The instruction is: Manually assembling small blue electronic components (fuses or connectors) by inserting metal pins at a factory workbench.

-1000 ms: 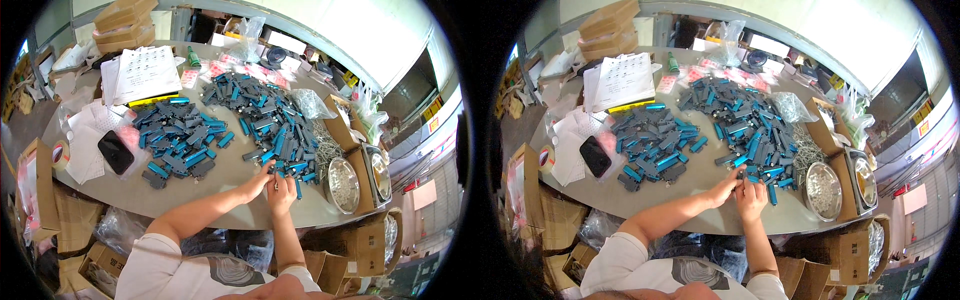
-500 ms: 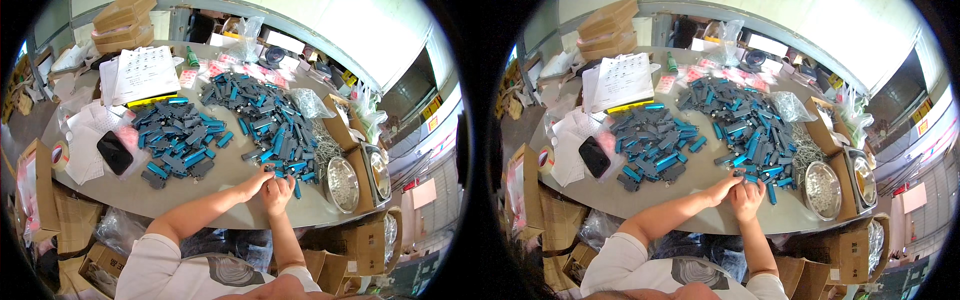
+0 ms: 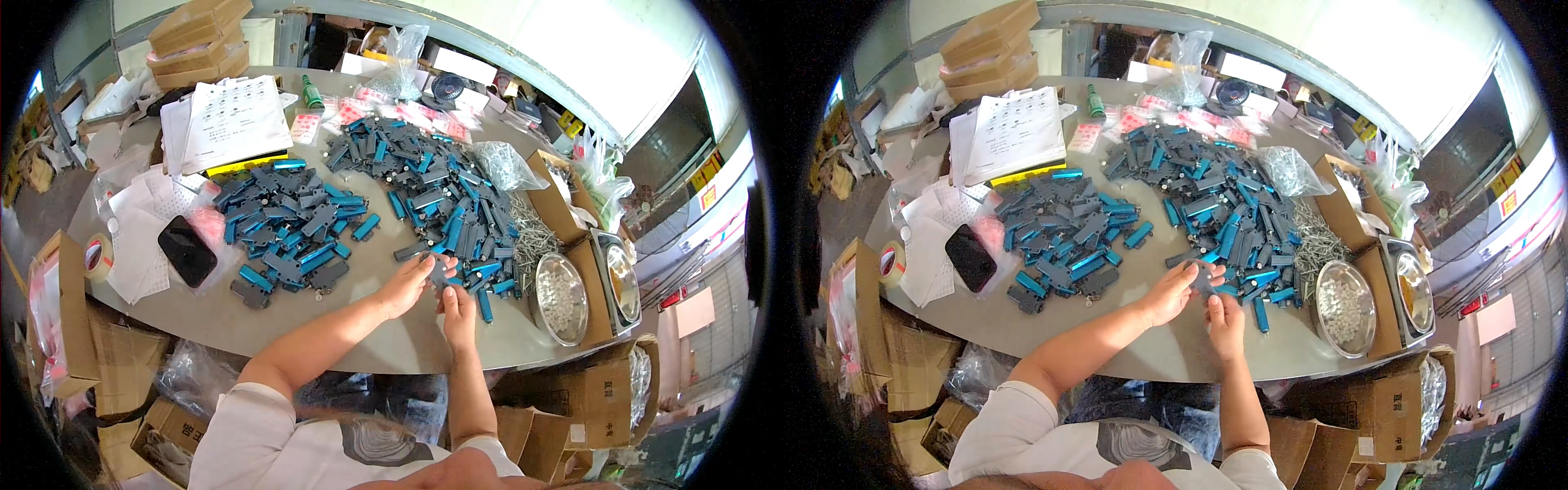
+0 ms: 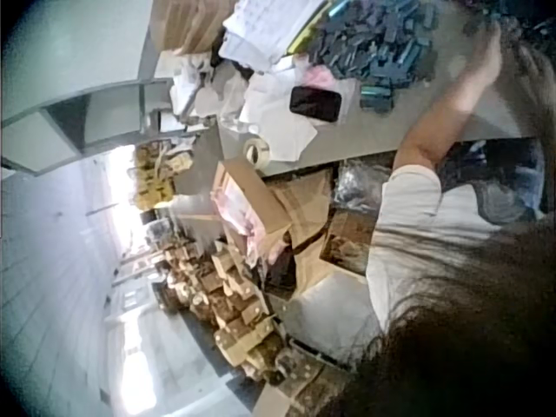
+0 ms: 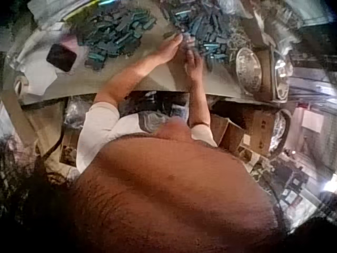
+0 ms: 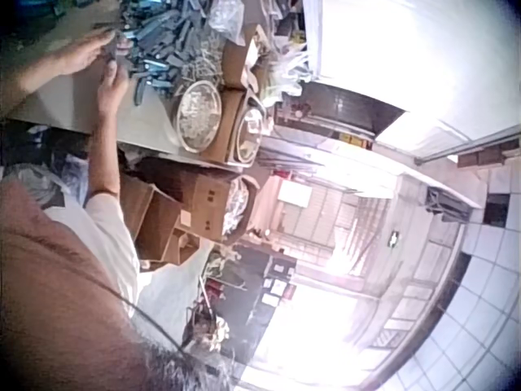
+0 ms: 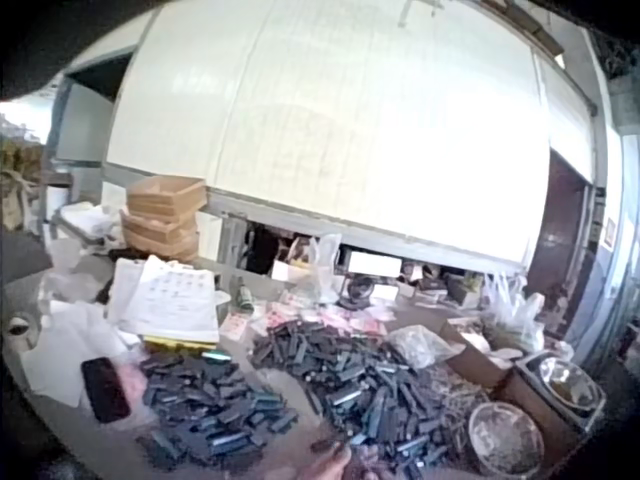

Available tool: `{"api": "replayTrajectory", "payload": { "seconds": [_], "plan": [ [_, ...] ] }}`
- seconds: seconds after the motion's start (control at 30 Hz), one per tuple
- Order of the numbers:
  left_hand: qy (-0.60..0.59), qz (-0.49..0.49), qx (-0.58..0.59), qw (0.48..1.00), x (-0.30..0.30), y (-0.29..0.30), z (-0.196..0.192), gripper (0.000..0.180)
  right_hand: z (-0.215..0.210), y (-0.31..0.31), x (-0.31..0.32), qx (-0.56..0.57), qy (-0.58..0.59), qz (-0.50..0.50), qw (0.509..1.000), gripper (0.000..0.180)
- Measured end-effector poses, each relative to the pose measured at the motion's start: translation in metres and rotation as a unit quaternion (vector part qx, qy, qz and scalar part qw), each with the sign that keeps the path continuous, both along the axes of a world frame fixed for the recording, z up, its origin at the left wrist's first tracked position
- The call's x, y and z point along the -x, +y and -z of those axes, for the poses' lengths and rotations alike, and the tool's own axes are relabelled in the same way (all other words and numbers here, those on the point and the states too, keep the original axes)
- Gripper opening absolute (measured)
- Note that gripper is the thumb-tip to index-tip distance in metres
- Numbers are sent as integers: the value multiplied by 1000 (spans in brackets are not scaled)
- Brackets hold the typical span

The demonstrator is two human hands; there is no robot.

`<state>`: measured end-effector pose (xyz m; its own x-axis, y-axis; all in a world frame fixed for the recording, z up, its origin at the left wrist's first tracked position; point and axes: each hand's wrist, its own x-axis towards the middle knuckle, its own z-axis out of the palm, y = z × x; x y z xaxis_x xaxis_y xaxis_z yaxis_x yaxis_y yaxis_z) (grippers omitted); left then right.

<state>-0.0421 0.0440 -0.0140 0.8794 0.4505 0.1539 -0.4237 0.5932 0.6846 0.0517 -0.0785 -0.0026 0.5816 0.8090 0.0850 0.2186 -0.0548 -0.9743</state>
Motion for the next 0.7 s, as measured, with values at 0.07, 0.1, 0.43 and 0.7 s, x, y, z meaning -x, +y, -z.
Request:
{"api": "replayTrajectory", "payload": {
  "seconds": [0.07, 0.1, 0.43, 0.7],
  "plan": [
    [1, 24, -10, 1000, 1, 2, 2, 47, 11, -1, -5, 8, -106, -16, 994, 25],
    [1, 25, -10, 1000, 1, 1, 0, 47, 12, -1, -6, 8, -106, -15, 994, 25],
    [201, -398, -288, 847, 12, 38, -11, 38, -8, 34, -36, 27, -364, 54, 930, 22],
    [528, -578, -454, 425, 67, 98, -40, 61, -7, 80, -137, 82, -452, 156, 874, 21]
  ]
}}
